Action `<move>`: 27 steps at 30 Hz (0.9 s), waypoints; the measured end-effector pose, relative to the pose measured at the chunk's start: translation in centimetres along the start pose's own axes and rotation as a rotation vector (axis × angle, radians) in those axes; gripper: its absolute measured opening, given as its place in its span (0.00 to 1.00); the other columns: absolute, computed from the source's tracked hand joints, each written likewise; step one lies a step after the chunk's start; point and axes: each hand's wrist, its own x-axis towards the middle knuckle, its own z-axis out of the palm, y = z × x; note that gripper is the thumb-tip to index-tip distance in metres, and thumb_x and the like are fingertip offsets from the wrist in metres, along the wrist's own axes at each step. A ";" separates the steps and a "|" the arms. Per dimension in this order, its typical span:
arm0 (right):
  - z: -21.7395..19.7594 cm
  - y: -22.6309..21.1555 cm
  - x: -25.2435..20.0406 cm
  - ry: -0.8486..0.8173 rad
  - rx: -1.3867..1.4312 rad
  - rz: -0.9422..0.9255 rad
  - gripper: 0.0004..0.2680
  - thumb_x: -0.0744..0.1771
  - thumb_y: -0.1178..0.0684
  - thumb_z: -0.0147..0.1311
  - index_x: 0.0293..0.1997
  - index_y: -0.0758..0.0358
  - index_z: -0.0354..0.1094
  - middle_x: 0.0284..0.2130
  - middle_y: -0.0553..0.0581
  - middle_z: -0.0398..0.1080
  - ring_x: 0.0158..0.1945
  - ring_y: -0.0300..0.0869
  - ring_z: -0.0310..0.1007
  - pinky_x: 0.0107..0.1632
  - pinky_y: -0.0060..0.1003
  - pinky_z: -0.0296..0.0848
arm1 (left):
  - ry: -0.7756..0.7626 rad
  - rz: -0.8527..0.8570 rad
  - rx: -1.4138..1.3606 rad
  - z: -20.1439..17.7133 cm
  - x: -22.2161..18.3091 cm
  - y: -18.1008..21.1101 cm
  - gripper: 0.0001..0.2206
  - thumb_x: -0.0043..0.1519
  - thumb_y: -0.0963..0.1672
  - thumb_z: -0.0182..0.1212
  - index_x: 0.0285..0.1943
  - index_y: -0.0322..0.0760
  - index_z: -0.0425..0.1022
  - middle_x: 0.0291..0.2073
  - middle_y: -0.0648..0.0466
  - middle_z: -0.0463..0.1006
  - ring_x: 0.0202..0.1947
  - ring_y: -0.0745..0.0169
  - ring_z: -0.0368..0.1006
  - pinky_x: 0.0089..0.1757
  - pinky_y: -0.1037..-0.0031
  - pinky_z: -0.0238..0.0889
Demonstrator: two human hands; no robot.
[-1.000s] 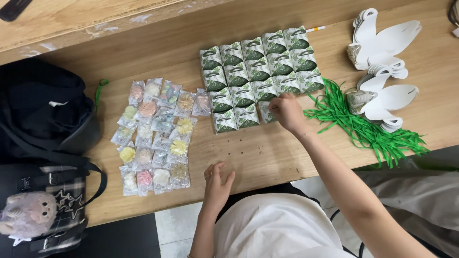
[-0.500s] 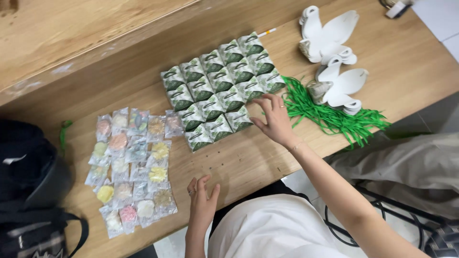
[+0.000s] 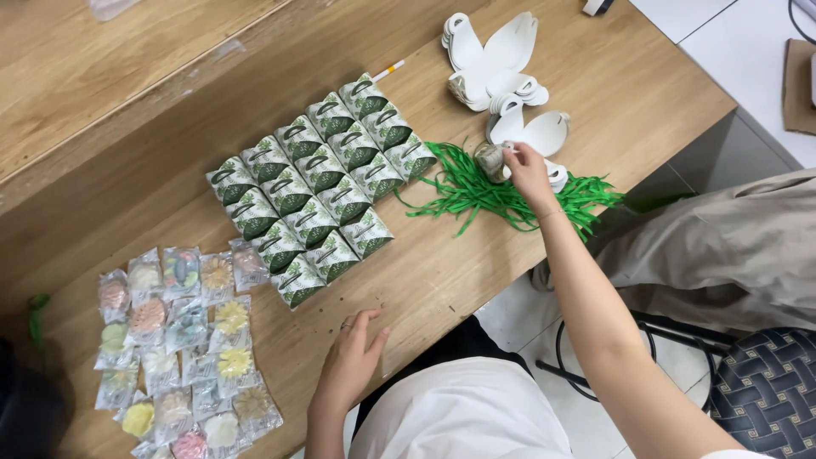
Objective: Assembling and filling small decorative paper gift boxes with tissue paper and items.
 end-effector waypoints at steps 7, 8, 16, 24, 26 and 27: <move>1.2 1.7 -2.5 0.047 0.065 0.080 0.07 0.66 0.58 0.64 0.31 0.68 0.68 0.24 0.50 0.69 0.28 0.34 0.67 0.31 0.32 0.69 | -0.063 0.049 0.070 0.8 -0.6 1.6 0.20 0.66 0.51 0.54 0.65 0.41 0.68 0.58 0.45 0.76 0.59 0.45 0.72 0.55 0.61 0.65; 0.9 1.2 -2.6 0.079 0.183 0.134 0.08 0.65 0.58 0.65 0.30 0.65 0.67 0.24 0.48 0.68 0.28 0.32 0.66 0.30 0.32 0.71 | -0.081 0.024 0.076 0.7 -0.8 1.5 0.21 0.65 0.51 0.54 0.65 0.41 0.68 0.58 0.44 0.76 0.59 0.44 0.72 0.55 0.61 0.65; -4.3 -10.8 -4.8 0.237 0.648 0.173 0.05 0.70 0.54 0.61 0.38 0.58 0.69 0.30 0.45 0.71 0.31 0.31 0.70 0.33 0.30 0.75 | -0.052 0.004 0.110 1.4 -0.9 -3.2 0.19 0.65 0.50 0.55 0.62 0.40 0.69 0.58 0.44 0.75 0.59 0.43 0.71 0.54 0.60 0.65; 3.0 -22.7 -17.9 -0.003 0.211 -0.255 0.08 0.70 0.58 0.63 0.41 0.64 0.63 0.31 0.47 0.70 0.32 0.29 0.68 0.34 0.25 0.66 | 0.073 0.058 0.189 1.6 -1.2 -5.7 0.18 0.64 0.49 0.58 0.58 0.38 0.70 0.51 0.41 0.76 0.52 0.39 0.73 0.48 0.54 0.69; 7.2 -23.4 -21.7 -0.161 0.046 -0.341 0.07 0.68 0.58 0.62 0.38 0.65 0.64 0.27 0.52 0.69 0.28 0.36 0.69 0.32 0.30 0.68 | 0.086 0.040 0.191 1.7 -1.6 -6.0 0.18 0.64 0.50 0.59 0.58 0.37 0.70 0.51 0.40 0.76 0.52 0.38 0.73 0.48 0.53 0.69; 9.4 -23.7 -24.0 -0.292 -0.123 -0.415 0.07 0.66 0.58 0.62 0.36 0.66 0.65 0.22 0.56 0.69 0.23 0.43 0.71 0.30 0.36 0.69 | 0.077 0.032 0.208 1.7 -2.1 -6.4 0.18 0.64 0.50 0.59 0.57 0.37 0.70 0.50 0.39 0.76 0.51 0.37 0.73 0.47 0.52 0.69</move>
